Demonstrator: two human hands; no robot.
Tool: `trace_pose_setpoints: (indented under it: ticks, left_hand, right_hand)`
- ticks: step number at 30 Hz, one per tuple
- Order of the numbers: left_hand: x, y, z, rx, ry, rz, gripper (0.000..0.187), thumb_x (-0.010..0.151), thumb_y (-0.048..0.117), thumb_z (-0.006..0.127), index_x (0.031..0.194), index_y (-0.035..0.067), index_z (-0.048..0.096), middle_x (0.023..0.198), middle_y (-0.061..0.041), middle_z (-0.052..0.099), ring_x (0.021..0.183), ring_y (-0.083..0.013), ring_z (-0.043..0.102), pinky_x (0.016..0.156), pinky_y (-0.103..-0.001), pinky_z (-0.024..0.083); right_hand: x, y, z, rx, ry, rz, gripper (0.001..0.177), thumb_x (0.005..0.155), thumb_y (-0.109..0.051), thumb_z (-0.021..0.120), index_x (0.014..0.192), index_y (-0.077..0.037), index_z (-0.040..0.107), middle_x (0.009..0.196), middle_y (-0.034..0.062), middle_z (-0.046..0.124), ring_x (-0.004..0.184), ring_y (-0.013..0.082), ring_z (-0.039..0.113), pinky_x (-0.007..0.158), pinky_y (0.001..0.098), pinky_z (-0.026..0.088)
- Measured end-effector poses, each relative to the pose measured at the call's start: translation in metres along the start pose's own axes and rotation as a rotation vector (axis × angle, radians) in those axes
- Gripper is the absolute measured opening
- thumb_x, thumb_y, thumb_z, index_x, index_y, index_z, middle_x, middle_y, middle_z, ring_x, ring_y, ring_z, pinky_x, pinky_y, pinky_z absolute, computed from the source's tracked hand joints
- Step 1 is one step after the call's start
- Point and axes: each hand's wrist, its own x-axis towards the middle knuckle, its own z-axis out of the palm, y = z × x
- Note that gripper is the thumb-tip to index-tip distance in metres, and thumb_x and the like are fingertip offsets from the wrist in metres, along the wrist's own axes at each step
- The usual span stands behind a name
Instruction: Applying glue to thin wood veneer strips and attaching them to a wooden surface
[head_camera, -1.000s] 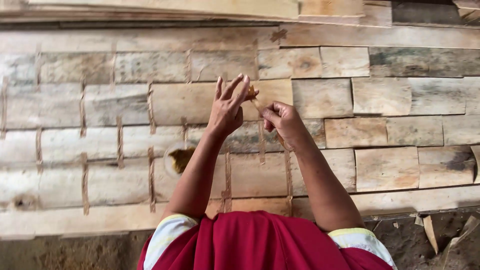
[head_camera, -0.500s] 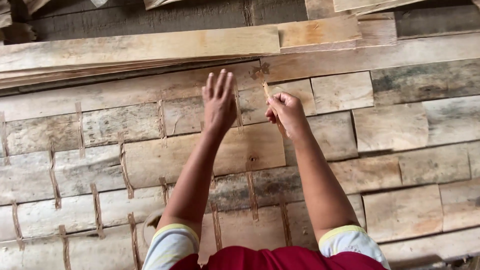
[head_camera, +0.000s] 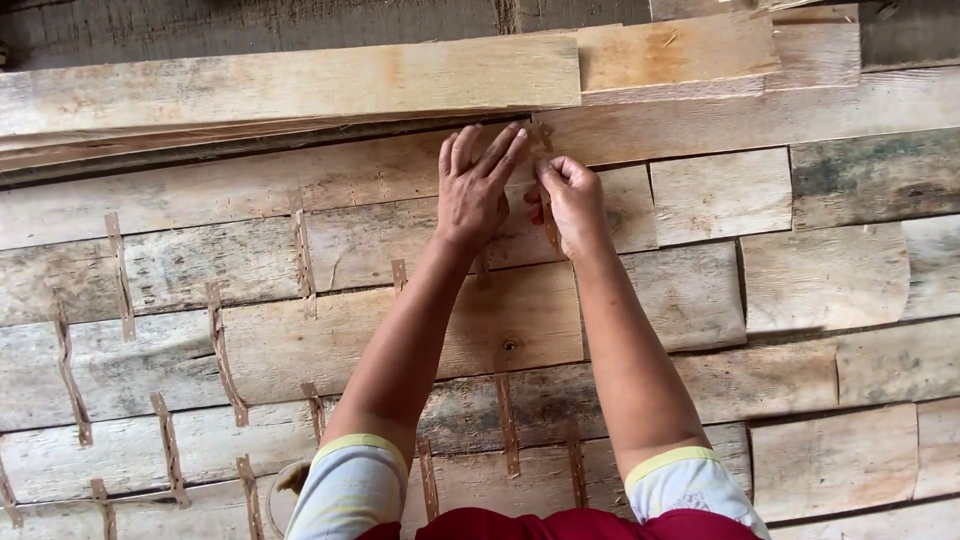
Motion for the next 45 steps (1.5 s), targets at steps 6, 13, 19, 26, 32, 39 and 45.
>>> trace_pose_setpoints:
  ticks: [6,13,19,26,32,39,45]
  left_hand:
    - [-0.008,-0.008,0.02,-0.132,-0.034,-0.07,0.075,0.079,0.006,0.05,0.15,0.028,0.052,0.145,0.003,0.056,0.108,-0.0235,0.054,0.081,-0.036,0.047]
    - [0.01,-0.009,-0.002,-0.289,0.072,-0.075,0.059,0.076,0.001,0.048,0.127,0.023,0.067,0.126,0.003,0.064,0.095,-0.0233,0.056,0.076,-0.034,0.052]
    - [0.01,-0.015,0.011,-0.199,-0.374,-0.093,0.087,0.071,0.036,0.077,0.151,0.038,0.044,0.147,0.016,0.052,0.116,-0.0206,0.045,0.09,-0.037,0.044]
    - [0.004,-0.03,0.054,-0.17,-0.487,-0.049,0.106,0.065,0.048,0.086,0.157,0.038,0.035,0.145,0.011,0.057,0.119,-0.024,0.043,0.091,-0.042,0.042]
    - [0.01,-0.027,0.046,-0.19,-0.472,-0.048,0.106,0.064,0.043,0.087,0.156,0.037,0.036,0.142,0.011,0.061,0.119,-0.0245,0.045,0.09,-0.043,0.041]
    - [0.018,-0.025,0.033,-0.273,-0.462,-0.082,0.083,0.074,0.039,0.077,0.151,0.036,0.045,0.124,0.007,0.069,0.118,-0.0279,0.047,0.088,-0.044,0.041]
    - [0.034,-0.004,0.006,-0.136,-0.442,-0.132,0.048,0.093,0.038,0.063,0.14,0.031,0.058,0.122,0.007,0.075,0.111,-0.0319,0.05,0.09,-0.046,0.043]
  right_hand:
    - [-0.017,-0.028,0.009,0.058,0.004,0.043,0.02,0.103,-0.022,0.063,0.094,-0.004,0.065,0.067,0.0156,0.068,0.048,0.0206,0.07,0.039,0.0297,0.058]
    - [0.006,-0.002,0.009,0.085,0.01,0.025,0.018,0.103,-0.019,0.066,0.096,-0.002,0.068,0.073,0.0161,0.069,0.053,0.0229,0.071,0.044,0.0329,0.061]
    - [0.012,0.008,0.006,0.013,0.086,0.14,0.016,0.098,-0.019,0.063,0.089,-0.006,0.066,0.063,0.0153,0.067,0.045,0.022,0.069,0.038,0.0343,0.059]
    - [0.008,0.002,0.009,-0.031,0.124,0.154,0.016,0.098,-0.019,0.063,0.088,-0.007,0.067,0.063,0.0162,0.067,0.045,0.0223,0.069,0.04,0.0359,0.061]
    - [0.006,0.002,0.012,-0.06,0.136,0.123,0.017,0.098,-0.018,0.063,0.087,-0.005,0.068,0.062,0.016,0.067,0.045,0.0227,0.07,0.04,0.0358,0.061]
    - [0.002,-0.001,0.014,-0.058,0.136,0.09,0.017,0.097,-0.015,0.062,0.086,-0.003,0.068,0.062,0.0173,0.067,0.047,0.0225,0.07,0.04,0.0359,0.061]
    - [-0.013,-0.03,0.005,-0.201,0.068,0.225,0.008,0.095,-0.008,0.071,0.099,-0.001,0.069,0.079,0.0076,0.072,0.059,0.0115,0.066,0.05,0.0192,0.054]
